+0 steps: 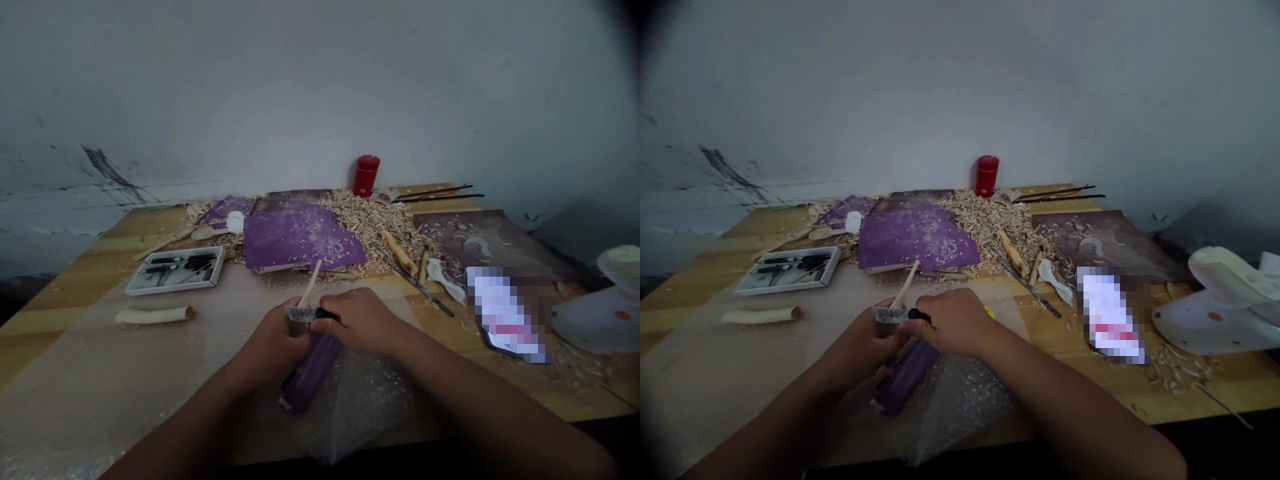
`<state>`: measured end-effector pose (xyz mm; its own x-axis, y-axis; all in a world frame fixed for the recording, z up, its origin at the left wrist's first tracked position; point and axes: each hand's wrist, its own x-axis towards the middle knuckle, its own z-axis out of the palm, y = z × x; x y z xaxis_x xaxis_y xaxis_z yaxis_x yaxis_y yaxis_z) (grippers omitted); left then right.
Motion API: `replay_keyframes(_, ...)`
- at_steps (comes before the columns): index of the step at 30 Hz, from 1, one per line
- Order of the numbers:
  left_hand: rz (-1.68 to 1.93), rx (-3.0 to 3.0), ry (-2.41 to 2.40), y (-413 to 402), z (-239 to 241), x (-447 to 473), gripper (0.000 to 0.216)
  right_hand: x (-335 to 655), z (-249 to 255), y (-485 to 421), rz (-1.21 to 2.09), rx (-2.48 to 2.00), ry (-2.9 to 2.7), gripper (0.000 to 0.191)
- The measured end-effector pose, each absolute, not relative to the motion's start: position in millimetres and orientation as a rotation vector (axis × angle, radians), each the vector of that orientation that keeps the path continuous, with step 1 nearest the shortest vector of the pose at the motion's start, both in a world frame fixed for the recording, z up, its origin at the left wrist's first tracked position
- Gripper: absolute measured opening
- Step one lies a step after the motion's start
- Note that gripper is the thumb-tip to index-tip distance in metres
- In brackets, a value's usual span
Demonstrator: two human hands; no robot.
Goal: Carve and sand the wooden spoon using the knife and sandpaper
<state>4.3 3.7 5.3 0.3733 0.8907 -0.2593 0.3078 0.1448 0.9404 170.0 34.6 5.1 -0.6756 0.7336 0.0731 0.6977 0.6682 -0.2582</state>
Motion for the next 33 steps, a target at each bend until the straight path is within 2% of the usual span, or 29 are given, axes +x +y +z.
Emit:
replay_keyframes(5, 0.573, 1.363, 1.216, 2, 11, 3, 0.015, 170, 7, 36, 0.165, -1.239, -2.701, 0.051)
replay_keyframes(11, 0.567, 1.263, 1.224, 2, 9, -1, 0.013, 190, 14, 47, -0.024, -1.444, -2.508, 0.053)
replay_keyframes(17, 0.579, 1.176, 1.232, 4, 3, 0, 0.015, 186, 9, 46, 0.221, -1.174, -2.529, 0.05)
replay_keyframes(22, 0.485, 1.293, 1.319, 4, 6, 7, 0.0, 170, 3, 38, 0.436, -1.048, -2.636, 0.049)
replay_keyframes(24, 0.532, 1.342, 1.293, 4, 8, 9, 0.007, 169, 3, 38, 0.5, -1.021, -2.67, 0.049)
replay_keyframes(28, 0.624, 1.391, 1.25, 1, 8, 10, 0.011, 174, 5, 39, 0.437, -1.028, -2.713, 0.05)
replay_keyframes(33, 0.547, 1.315, 1.26, -4, 13, 9, 0.016, 178, 9, 39, 0.243, -1.057, -2.728, 0.051)
